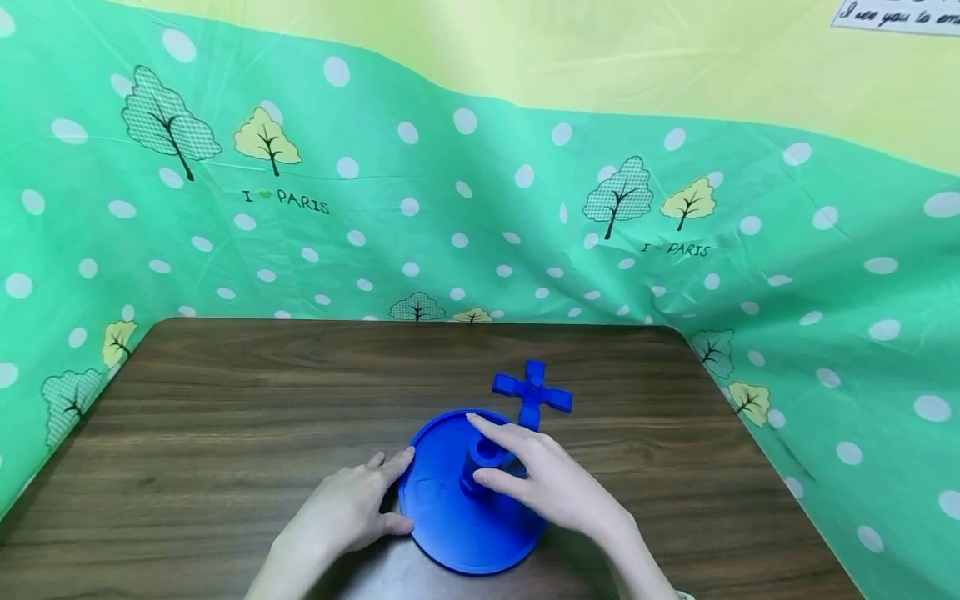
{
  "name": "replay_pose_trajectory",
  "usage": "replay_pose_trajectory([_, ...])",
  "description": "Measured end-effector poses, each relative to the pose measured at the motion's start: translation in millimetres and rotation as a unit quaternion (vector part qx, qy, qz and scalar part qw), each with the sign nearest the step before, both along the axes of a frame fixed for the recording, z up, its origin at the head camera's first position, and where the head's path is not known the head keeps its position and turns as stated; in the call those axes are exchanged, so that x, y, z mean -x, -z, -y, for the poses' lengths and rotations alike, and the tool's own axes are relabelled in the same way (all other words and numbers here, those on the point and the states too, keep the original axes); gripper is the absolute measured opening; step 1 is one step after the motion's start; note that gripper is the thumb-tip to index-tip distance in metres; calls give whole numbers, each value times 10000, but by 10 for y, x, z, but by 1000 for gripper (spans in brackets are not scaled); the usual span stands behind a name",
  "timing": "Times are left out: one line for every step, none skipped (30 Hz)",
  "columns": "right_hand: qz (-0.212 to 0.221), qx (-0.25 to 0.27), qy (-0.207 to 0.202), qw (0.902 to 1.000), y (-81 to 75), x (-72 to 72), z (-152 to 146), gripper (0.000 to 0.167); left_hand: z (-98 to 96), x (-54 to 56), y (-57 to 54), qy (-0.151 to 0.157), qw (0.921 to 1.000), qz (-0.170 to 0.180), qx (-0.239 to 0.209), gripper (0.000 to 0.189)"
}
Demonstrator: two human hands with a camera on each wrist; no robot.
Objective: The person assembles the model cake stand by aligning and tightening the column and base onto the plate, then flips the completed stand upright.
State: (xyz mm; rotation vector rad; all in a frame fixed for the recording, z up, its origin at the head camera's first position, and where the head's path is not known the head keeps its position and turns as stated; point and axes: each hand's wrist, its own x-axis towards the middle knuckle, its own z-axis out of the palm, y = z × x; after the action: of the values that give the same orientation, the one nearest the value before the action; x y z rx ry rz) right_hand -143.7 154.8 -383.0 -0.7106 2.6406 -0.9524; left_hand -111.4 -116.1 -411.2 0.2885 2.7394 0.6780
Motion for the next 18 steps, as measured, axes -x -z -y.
replay_pose_trajectory([19, -8, -41, 10000, -1, -2, -3, 64, -4, 0, 5, -3, 10000, -18, -5, 88])
replay_pose_trajectory([14, -16, -80, 10000, 2, -3, -3, 64, -7, -1, 8, -13, 10000, -24, -7, 89])
replay_pose_trajectory([19, -12, -94, 10000, 2, -4, -3, 64, -10, 0, 12, -27, 10000, -17, -14, 89])
replay_pose_trajectory([16, -9, -86, 10000, 2, -6, -1, 63, -12, 1, 15, -38, 10000, -12, -21, 89])
replay_pose_trajectory([6, -4, -64, 10000, 3, -7, 2, 63, -14, 2, 22, -50, 10000, -7, -27, 89])
replay_pose_trajectory([-9, 5, -36, 10000, 4, -8, 5, 62, -15, 3, 25, -60, 10000, 0, -44, 89])
replay_pose_trajectory([-30, 15, -4, 10000, 5, -11, 8, 61, -15, 4, 29, -72, 10000, 8, -58, 89])
replay_pose_trajectory([-61, 20, 26, 10000, 7, -13, 11, 60, -15, 4, 31, -82, 9999, 10, -77, 89])
replay_pose_trajectory([-83, 33, 55, 9999, 7, -15, 14, 59, -13, 4, 32, -91, 9999, 16, -102, 89])
replay_pose_trajectory([-110, 37, 71, 9999, 10, -16, 16, 59, -12, 3, 34, -100, 9999, 18, -134, 88])
replay_pose_trajectory([-134, 43, 83, 9999, 13, -17, 18, 58, -9, 1, 34, -87, 9998, 17, -172, 88])
replay_pose_trajectory([-152, 47, 96, 9998, 15, -18, 20, 58, -6, 0, 32, -68, 9997, 4, -226, 88])
replay_pose_trajectory([-160, 61, 103, 9998, 17, -17, 22, 58, -3, 0, 32, -44, 9996, -10, -273, 88])
replay_pose_trajectory([-160, 75, 107, 9998, 18, -16, 23, 58, 0, 0, 31, -19, 9995, -31, -323, 88])
replay_pose_trajectory([-156, 84, 112, 9998, 18, -13, 24, 58, 3, 2, 32, 9, 9993, -42, -363, 88])
replay_pose_trajectory([-151, 88, 115, 9998, 17, -11, 25, 57, 5, 4, 32, 36, 9992, -54, -396, 88])
replay_pose_trajectory([-147, 99, 116, 9998, 16, -7, 26, 57, 7, 8, 31, 66, 9991, -59, -417, 88])
replay_pose_trajectory([-140, 106, 114, 9998, 15, -4, 27, 57, 8, 12, 32, 75, 9990, -62, -428, 87])
